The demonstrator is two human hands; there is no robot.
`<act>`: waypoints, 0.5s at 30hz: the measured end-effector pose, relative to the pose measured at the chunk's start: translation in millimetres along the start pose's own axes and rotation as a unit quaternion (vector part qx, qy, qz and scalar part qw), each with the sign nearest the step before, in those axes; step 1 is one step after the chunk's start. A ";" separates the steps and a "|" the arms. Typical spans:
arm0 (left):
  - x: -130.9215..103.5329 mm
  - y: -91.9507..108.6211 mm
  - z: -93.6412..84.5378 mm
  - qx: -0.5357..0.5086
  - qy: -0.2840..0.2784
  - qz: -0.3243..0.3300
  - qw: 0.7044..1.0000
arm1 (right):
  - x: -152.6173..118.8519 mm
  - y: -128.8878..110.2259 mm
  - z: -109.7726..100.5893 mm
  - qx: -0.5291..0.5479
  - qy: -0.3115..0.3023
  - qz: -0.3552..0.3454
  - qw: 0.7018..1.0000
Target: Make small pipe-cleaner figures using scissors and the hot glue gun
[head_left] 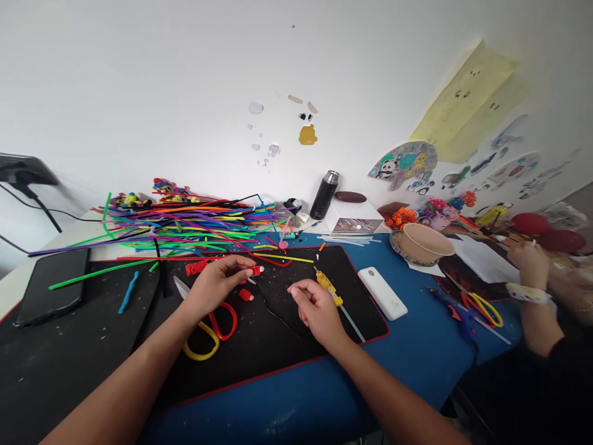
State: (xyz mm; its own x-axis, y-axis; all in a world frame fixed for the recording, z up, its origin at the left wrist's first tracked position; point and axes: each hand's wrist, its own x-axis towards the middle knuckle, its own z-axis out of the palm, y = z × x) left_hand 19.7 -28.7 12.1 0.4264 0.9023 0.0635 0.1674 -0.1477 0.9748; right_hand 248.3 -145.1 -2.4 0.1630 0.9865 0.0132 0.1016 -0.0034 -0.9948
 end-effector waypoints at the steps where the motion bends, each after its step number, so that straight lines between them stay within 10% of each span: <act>1: -0.3 -0.2 0.4 0.005 -0.008 0.001 1.000 | -4.6 0.7 1.7 -0.012 -0.009 -0.001 1.000; 15: 14.6 15.4 32.5 0.115 -0.078 -0.048 0.989 | -43.2 25.0 17.1 -0.200 -0.079 -0.137 0.967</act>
State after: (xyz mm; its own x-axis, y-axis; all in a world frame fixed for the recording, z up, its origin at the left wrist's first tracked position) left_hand 57.4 -31.0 21.1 0.5282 0.8456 -0.0776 0.4034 -0.1695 0.8992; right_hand 227.0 -185.0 -29.6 -0.0733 0.9717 0.2244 0.4970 0.2306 -0.8365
